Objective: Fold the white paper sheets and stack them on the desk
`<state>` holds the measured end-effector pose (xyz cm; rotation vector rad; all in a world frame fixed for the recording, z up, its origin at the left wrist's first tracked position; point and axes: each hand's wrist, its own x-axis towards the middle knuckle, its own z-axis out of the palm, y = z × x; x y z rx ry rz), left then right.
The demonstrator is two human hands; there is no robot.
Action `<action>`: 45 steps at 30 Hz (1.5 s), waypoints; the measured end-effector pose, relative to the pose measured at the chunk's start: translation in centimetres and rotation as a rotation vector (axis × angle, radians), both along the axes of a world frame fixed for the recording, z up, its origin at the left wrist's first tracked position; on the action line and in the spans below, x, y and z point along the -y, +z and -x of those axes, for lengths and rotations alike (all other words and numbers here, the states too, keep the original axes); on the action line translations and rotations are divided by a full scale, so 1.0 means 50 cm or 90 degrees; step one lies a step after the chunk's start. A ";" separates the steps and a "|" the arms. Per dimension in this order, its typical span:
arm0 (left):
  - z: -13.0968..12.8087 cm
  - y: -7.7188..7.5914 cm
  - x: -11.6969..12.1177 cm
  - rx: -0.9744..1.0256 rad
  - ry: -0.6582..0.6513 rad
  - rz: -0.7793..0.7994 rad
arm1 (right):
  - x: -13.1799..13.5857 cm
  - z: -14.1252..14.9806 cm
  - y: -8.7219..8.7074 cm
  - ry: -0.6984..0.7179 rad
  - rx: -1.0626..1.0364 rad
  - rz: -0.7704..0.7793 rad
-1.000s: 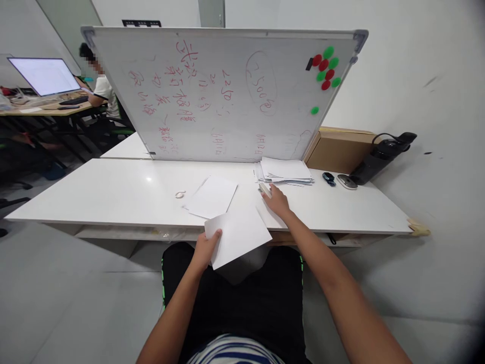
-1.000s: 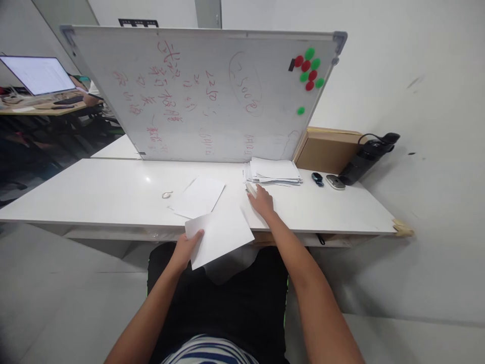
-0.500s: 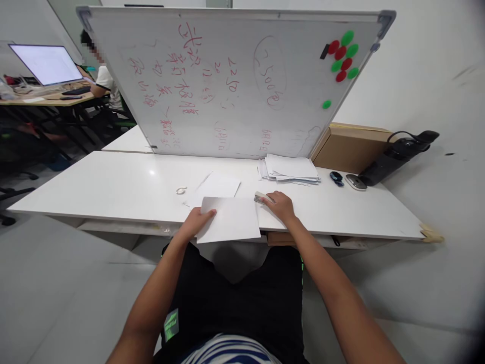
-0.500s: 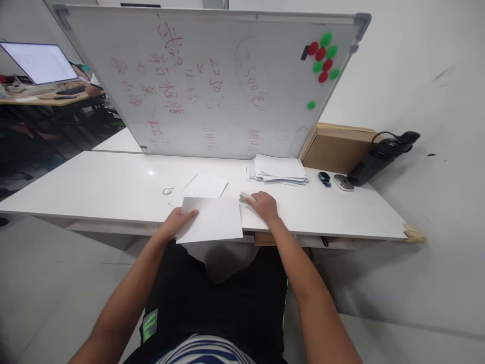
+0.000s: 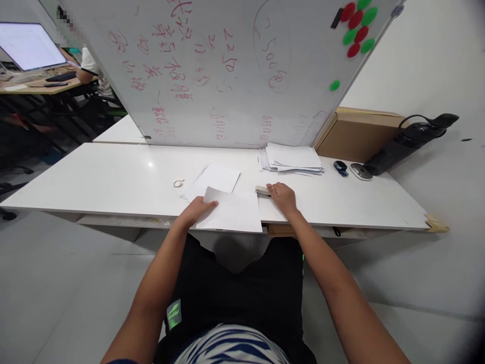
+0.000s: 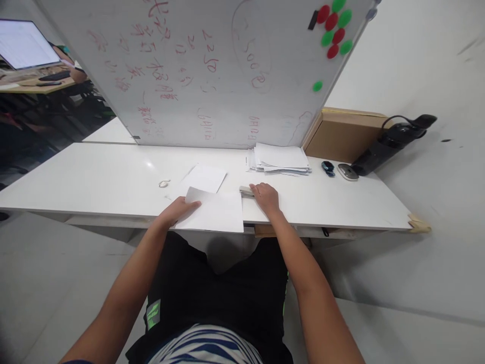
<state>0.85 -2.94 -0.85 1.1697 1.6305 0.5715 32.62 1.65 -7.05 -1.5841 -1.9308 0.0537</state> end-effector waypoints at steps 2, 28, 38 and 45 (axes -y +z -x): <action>-0.001 0.000 -0.002 -0.016 0.000 0.007 | -0.002 0.000 -0.002 -0.007 0.005 -0.021; 0.000 -0.007 -0.009 -0.067 -0.043 0.012 | 0.003 0.000 -0.005 0.060 -0.003 -0.100; 0.006 -0.021 -0.009 -0.068 -0.041 -0.009 | 0.001 0.007 -0.006 0.101 0.056 -0.102; 0.009 -0.009 0.003 -0.036 -0.054 -0.004 | 0.000 0.007 -0.016 0.101 0.079 -0.102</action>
